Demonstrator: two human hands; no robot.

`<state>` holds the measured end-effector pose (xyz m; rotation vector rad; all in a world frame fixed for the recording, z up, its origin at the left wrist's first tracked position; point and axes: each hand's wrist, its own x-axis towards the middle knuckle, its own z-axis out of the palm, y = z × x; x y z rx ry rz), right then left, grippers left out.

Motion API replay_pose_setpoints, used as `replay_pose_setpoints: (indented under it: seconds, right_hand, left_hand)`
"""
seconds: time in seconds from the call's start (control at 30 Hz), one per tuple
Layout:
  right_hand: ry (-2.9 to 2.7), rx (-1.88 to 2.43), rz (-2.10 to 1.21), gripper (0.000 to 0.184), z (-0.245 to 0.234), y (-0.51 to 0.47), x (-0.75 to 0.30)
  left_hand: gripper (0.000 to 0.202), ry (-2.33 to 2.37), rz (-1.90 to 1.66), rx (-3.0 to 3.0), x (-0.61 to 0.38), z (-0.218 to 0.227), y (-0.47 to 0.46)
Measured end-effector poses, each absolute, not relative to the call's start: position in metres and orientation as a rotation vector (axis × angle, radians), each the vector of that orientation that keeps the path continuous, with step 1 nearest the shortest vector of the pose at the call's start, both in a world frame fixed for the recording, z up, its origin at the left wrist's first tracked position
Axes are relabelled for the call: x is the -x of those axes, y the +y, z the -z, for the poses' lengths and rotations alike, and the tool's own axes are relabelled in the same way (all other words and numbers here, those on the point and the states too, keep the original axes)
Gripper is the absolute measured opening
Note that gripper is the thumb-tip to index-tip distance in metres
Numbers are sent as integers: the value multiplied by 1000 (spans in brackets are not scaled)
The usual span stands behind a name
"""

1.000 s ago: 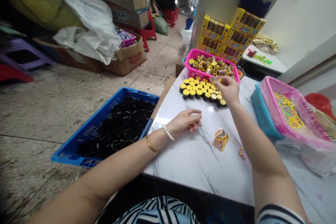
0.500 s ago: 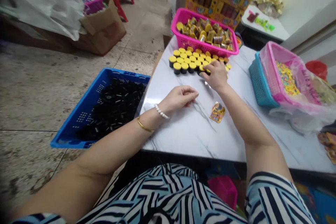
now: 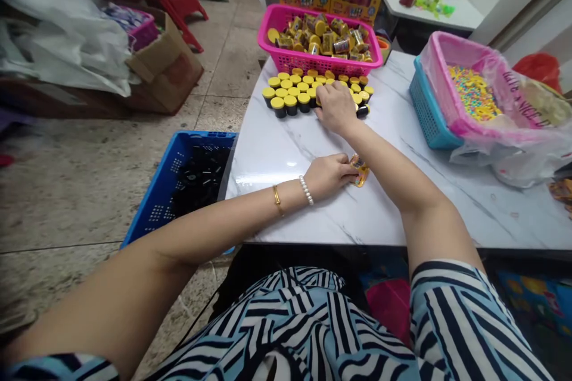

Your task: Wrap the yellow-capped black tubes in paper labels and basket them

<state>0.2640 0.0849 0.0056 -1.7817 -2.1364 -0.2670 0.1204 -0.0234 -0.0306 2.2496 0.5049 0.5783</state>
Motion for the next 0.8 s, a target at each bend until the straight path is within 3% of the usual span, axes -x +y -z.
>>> replay_pose_setpoints:
  seconds: [0.27,0.57,0.7,0.8]
  right_hand:
    - [-1977,1784,150,16,-16,65,-253]
    - [-1821,1519,-11,12,-13,-31,-242]
    - [-1627,1588,-507,37,-29,-74,-212]
    - [-1520,1521,-809,38,-29,-90,-196]
  left_hand:
    - [14,576,-615,-2319,-98,16,-32]
    - [9,973,-1256,-2162,10,-6,-40]
    - [13,1083,-1284,-2146,10,2,-57]
    - [13,1093,-1238,-2108,3,5,-66]
